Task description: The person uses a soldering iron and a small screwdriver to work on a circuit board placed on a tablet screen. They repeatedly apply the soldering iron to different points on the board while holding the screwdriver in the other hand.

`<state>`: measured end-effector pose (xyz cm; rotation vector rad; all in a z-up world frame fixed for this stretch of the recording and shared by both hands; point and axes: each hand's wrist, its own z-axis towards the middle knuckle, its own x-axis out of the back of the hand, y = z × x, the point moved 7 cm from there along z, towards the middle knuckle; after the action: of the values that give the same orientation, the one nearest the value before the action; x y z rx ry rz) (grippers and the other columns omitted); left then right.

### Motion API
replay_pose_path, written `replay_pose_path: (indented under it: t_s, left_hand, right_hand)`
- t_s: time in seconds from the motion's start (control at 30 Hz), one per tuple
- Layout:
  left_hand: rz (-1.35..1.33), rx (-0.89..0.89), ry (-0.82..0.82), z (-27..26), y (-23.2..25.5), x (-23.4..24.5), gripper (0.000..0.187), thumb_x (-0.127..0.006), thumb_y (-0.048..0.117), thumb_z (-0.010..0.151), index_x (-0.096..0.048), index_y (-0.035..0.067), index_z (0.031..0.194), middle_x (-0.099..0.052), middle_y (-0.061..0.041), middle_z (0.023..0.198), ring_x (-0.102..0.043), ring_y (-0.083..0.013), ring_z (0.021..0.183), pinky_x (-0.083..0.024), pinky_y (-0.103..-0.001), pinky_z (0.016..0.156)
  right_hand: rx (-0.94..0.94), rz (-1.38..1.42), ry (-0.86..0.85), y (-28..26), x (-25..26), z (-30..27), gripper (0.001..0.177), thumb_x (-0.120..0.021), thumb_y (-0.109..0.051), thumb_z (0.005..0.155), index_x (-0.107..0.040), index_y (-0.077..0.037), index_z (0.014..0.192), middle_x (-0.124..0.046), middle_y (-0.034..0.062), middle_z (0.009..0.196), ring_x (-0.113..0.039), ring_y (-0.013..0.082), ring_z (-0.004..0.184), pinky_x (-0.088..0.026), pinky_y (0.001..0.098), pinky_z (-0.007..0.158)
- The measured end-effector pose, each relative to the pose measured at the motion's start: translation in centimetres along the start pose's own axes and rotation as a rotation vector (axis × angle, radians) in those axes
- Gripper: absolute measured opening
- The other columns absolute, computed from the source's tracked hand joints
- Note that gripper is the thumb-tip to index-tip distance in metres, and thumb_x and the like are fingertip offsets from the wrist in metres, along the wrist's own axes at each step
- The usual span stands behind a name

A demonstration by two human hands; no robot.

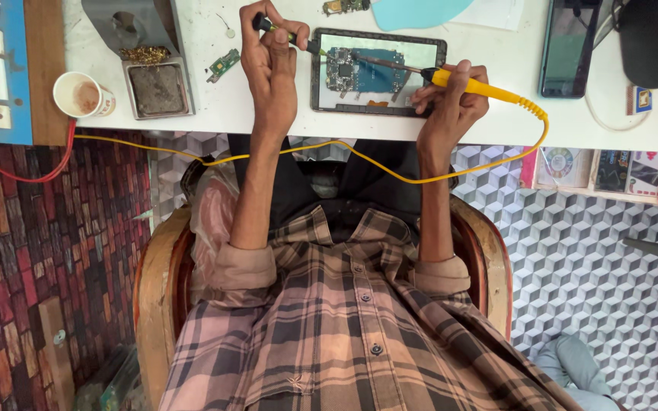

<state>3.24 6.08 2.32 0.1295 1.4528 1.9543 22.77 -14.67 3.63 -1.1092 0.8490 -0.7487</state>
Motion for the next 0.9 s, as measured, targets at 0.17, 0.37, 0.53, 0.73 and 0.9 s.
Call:
replay_pose_path:
  t_s: [0.17,0.37,0.53,0.73,0.9]
  left_hand:
    - [0.002,0.042,0.012,-0.01,-0.13,0.13,0.028,-0.049,0.038,0.118,-0.046,0.015,0.134,-0.065,-0.004,0.090,-0.037,-0.0007,0.061,-0.029,-0.020,0.056]
    - [-0.056,-0.033,-0.012,-0.04,0.22,-0.21,0.025,-0.051,0.032,0.122,-0.045,0.016,0.139,-0.066,-0.007,0.094,-0.050,-0.0075,0.074,-0.035,-0.023,0.062]
    - [-0.084,-0.016,0.020,-0.35,-0.22,0.06,0.029,-0.051,0.028,0.121,-0.045,0.014,0.146,-0.067,-0.008,0.094,-0.046,-0.0046,0.071,-0.033,-0.021,0.061]
    - [-0.060,-0.017,0.021,-0.34,-0.32,0.10,0.026,-0.049,0.026,0.122,-0.048,0.012,0.144,-0.066,-0.006,0.092,-0.049,-0.0067,0.073,-0.036,-0.022,0.062]
    - [-0.056,-0.004,0.014,-0.50,-0.78,0.10,0.029,-0.048,0.028,0.124,-0.043,0.014,0.149,-0.063,-0.005,0.090,-0.050,-0.0068,0.074,-0.039,-0.023,0.065]
  right_hand:
    - [-0.010,0.052,0.019,0.34,0.32,0.28,0.039,-0.057,-0.036,0.111,-0.053,0.001,0.102,-0.058,0.0116,0.063,-0.061,0.0197,0.052,-0.046,0.0283,0.048]
    - [-0.019,0.030,0.022,0.39,0.71,0.33,0.039,-0.057,-0.036,0.112,-0.054,0.001,0.100,-0.057,0.0109,0.062,-0.061,0.0195,0.051,-0.045,0.0280,0.047]
    - [0.007,0.017,-0.002,0.25,0.30,0.13,0.039,-0.059,-0.035,0.112,-0.054,0.001,0.100,-0.058,0.0122,0.062,-0.060,0.0198,0.051,-0.045,0.0281,0.048]
    - [0.041,0.015,-0.015,-0.06,-0.24,0.07,0.038,-0.058,-0.034,0.112,-0.053,0.001,0.101,-0.060,0.0139,0.063,-0.059,0.0200,0.051,-0.047,0.0286,0.049]
    - [0.056,-0.004,-0.014,-0.22,-0.19,-0.08,0.038,-0.058,-0.035,0.112,-0.054,0.002,0.101,-0.062,0.0156,0.064,-0.061,0.0209,0.051,-0.049,0.0292,0.050]
